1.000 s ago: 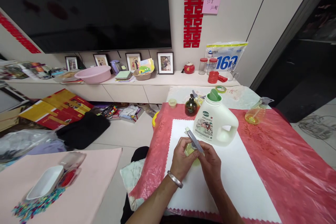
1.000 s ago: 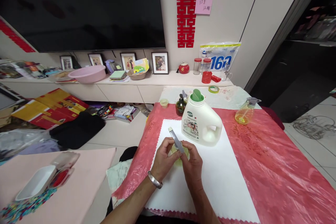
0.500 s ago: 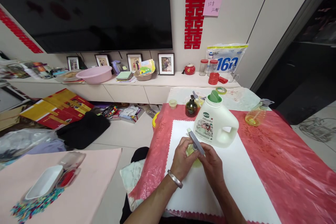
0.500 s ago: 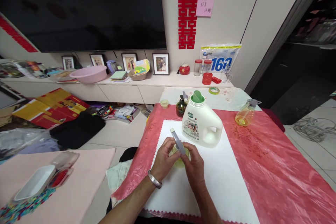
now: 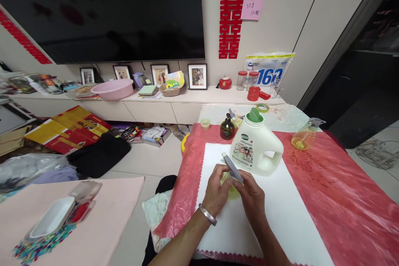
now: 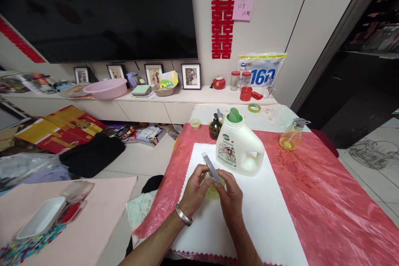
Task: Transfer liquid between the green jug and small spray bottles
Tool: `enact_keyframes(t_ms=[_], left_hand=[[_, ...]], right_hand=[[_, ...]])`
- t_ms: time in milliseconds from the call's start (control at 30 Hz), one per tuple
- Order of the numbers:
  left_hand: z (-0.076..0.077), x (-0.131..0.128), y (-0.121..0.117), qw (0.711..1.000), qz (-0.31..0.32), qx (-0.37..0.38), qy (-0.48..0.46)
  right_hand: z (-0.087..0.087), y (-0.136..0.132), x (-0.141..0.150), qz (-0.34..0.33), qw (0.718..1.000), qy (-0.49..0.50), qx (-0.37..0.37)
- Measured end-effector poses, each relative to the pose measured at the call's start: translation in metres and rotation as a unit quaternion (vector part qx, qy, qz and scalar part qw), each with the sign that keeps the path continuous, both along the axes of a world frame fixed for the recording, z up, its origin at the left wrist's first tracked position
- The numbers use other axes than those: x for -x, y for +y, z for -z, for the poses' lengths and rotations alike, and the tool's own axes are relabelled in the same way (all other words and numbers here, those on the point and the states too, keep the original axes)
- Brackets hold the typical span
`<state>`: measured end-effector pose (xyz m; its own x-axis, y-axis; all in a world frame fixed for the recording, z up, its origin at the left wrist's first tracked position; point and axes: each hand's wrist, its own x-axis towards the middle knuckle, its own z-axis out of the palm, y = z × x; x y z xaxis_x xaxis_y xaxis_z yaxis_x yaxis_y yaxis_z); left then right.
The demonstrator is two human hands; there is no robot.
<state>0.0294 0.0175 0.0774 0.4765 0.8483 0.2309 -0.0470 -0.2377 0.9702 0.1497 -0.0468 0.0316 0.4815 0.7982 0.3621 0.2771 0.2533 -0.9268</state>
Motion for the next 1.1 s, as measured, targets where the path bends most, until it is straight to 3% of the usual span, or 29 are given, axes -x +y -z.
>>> enact_keyframes(t_ms=[233, 467, 933, 1100], left_hand=[[-0.0027, -0.0059, -0.0025, 0.998, -0.041, 0.037, 0.002], [-0.0032, -0.0094, -0.0017, 0.989, -0.07, 0.129, -0.005], [-0.0072, -0.0027, 0.0001, 1.0, -0.004, 0.012, 0.018], [-0.0091, -0.0026, 0.002, 0.999, 0.013, 0.032, 0.023]], right_hand=[[0.0055, 0.0003, 0.0024, -0.005, 1.0, 0.02, -0.004], [0.0097, -0.0006, 0.0015, -0.017, 0.999, 0.034, -0.001], [0.0105, -0.0008, -0.0018, -0.035, 0.998, 0.047, 0.024], [0.0105, -0.0006, -0.0038, -0.051, 0.997, 0.053, 0.018]])
